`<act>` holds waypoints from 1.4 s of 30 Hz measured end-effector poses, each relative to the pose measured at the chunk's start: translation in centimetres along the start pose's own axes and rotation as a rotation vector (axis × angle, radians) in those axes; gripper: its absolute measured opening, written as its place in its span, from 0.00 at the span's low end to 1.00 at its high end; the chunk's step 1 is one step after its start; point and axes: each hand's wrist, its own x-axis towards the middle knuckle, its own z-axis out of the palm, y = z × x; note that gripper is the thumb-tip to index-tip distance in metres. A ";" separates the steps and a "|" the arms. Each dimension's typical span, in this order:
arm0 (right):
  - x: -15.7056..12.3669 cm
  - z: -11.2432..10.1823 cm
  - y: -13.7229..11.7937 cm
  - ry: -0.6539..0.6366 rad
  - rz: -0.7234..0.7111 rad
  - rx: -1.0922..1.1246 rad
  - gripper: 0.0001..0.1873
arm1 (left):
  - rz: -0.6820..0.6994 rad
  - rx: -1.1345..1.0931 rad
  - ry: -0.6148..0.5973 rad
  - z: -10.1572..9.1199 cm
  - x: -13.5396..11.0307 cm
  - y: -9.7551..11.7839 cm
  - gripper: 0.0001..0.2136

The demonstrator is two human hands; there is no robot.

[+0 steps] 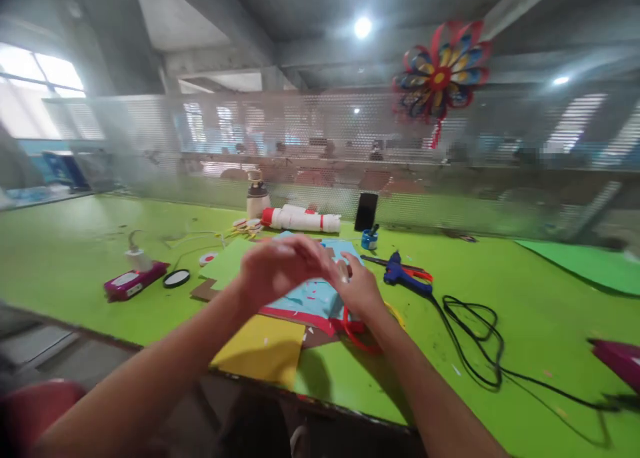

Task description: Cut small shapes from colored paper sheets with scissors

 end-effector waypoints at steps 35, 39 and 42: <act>-1.4 -2.7 -3.2 -0.059 -0.131 -0.255 0.21 | -0.152 -0.062 0.120 -5.8 1.4 -1.4 0.16; -1.3 -4.9 -1.0 -0.274 -0.077 -0.462 0.20 | -0.120 -0.160 0.206 -6.5 1.7 -1.2 0.16; -2.8 -5.5 0.3 -0.376 -0.047 -0.586 0.21 | -0.107 -0.185 0.196 -6.8 1.6 -1.4 0.18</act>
